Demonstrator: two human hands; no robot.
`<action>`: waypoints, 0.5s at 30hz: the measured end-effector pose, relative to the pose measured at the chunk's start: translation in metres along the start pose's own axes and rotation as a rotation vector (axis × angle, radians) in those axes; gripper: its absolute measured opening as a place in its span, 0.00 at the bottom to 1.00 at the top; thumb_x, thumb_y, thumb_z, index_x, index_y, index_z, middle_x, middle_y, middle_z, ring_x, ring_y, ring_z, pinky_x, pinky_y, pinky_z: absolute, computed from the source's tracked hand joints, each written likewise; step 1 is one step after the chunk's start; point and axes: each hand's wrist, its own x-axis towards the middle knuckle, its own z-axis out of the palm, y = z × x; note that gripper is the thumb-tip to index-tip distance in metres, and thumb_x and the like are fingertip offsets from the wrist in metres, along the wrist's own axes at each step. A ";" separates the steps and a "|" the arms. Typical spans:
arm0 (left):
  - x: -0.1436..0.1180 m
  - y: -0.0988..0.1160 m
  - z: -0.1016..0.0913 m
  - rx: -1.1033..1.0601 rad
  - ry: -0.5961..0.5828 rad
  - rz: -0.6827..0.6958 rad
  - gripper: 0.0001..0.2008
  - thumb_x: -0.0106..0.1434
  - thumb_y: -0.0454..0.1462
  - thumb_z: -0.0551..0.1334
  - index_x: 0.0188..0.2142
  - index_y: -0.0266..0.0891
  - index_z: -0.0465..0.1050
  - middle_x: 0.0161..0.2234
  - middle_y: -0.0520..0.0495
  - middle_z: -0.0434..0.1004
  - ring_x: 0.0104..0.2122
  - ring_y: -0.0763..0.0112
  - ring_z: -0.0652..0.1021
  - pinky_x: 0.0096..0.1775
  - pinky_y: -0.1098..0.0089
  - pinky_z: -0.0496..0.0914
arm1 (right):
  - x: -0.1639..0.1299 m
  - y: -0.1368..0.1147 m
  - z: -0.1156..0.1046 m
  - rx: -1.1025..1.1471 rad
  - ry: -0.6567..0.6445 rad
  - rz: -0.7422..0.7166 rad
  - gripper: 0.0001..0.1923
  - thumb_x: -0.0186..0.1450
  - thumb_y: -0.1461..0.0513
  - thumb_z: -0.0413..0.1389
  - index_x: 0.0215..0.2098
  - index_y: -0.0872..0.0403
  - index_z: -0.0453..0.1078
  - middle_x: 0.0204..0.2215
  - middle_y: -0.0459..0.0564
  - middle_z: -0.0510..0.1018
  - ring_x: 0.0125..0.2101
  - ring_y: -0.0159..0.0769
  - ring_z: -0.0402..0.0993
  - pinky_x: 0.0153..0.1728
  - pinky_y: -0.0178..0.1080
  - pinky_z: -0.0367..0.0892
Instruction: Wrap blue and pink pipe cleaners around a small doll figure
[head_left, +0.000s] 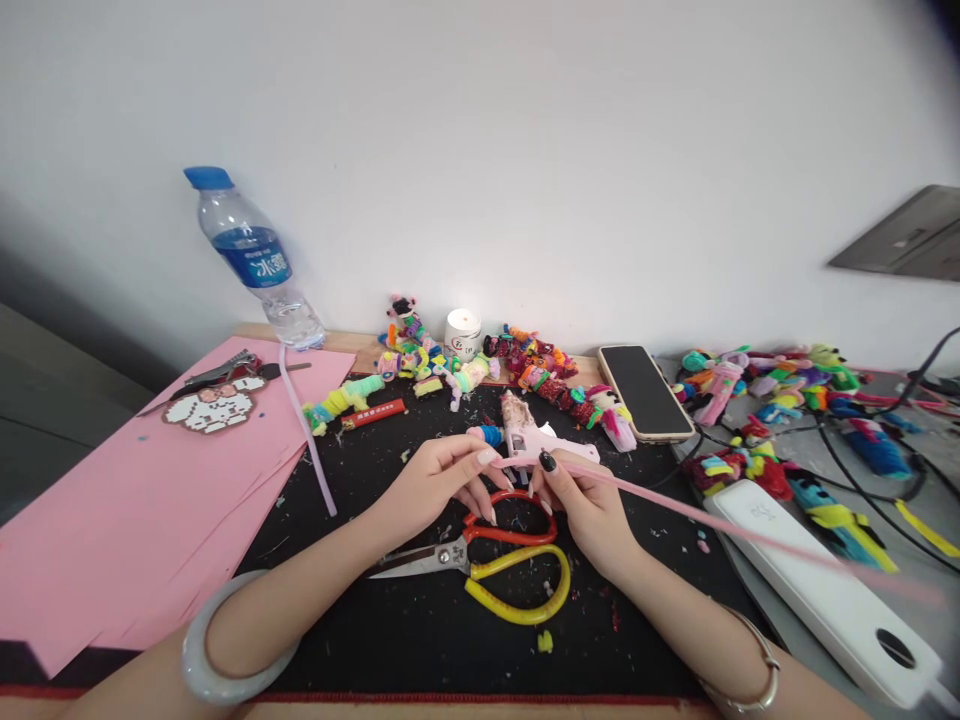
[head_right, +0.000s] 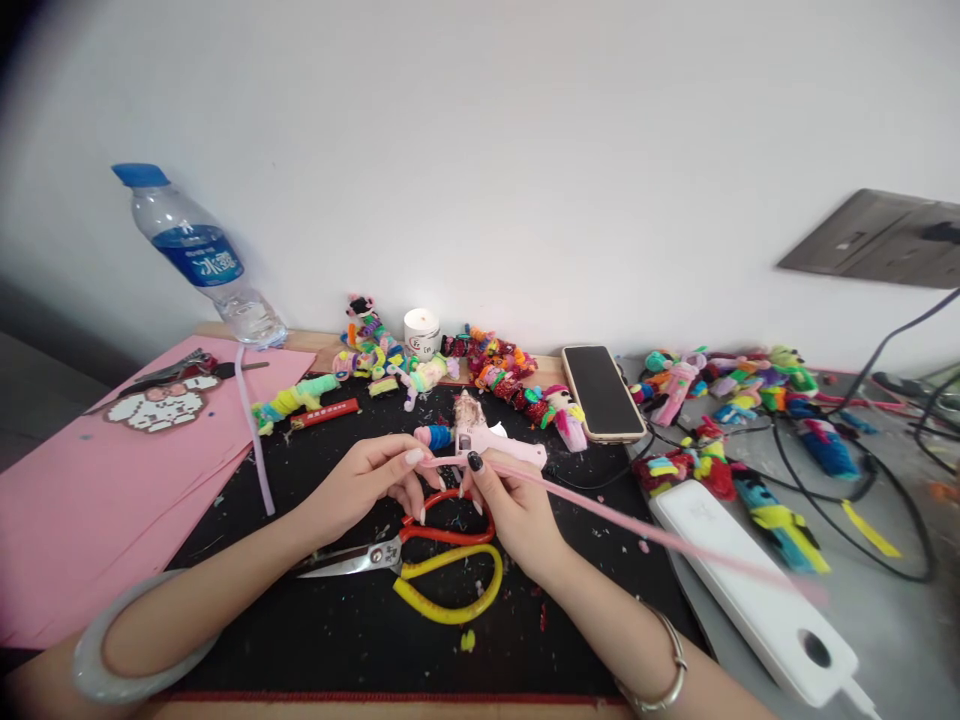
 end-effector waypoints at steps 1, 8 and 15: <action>0.000 0.000 0.000 -0.006 0.001 0.008 0.13 0.61 0.44 0.57 0.33 0.33 0.68 0.33 0.44 0.76 0.20 0.73 0.77 0.24 0.73 0.70 | 0.000 0.000 0.000 0.010 0.001 -0.003 0.20 0.67 0.55 0.47 0.21 0.56 0.65 0.16 0.42 0.62 0.18 0.26 0.55 0.20 0.32 0.52; 0.000 0.003 -0.003 -0.055 0.078 0.072 0.16 0.63 0.46 0.53 0.35 0.34 0.70 0.32 0.44 0.76 0.21 0.74 0.76 0.26 0.72 0.70 | 0.000 0.000 0.000 0.027 -0.001 -0.008 0.20 0.67 0.56 0.47 0.21 0.56 0.66 0.15 0.42 0.62 0.17 0.26 0.55 0.20 0.32 0.51; 0.001 0.003 -0.004 0.036 0.229 0.098 0.13 0.61 0.44 0.57 0.33 0.34 0.69 0.30 0.46 0.77 0.20 0.75 0.75 0.26 0.72 0.70 | 0.001 0.000 -0.001 0.019 0.013 -0.001 0.20 0.67 0.55 0.47 0.21 0.56 0.67 0.15 0.43 0.63 0.18 0.27 0.56 0.20 0.32 0.52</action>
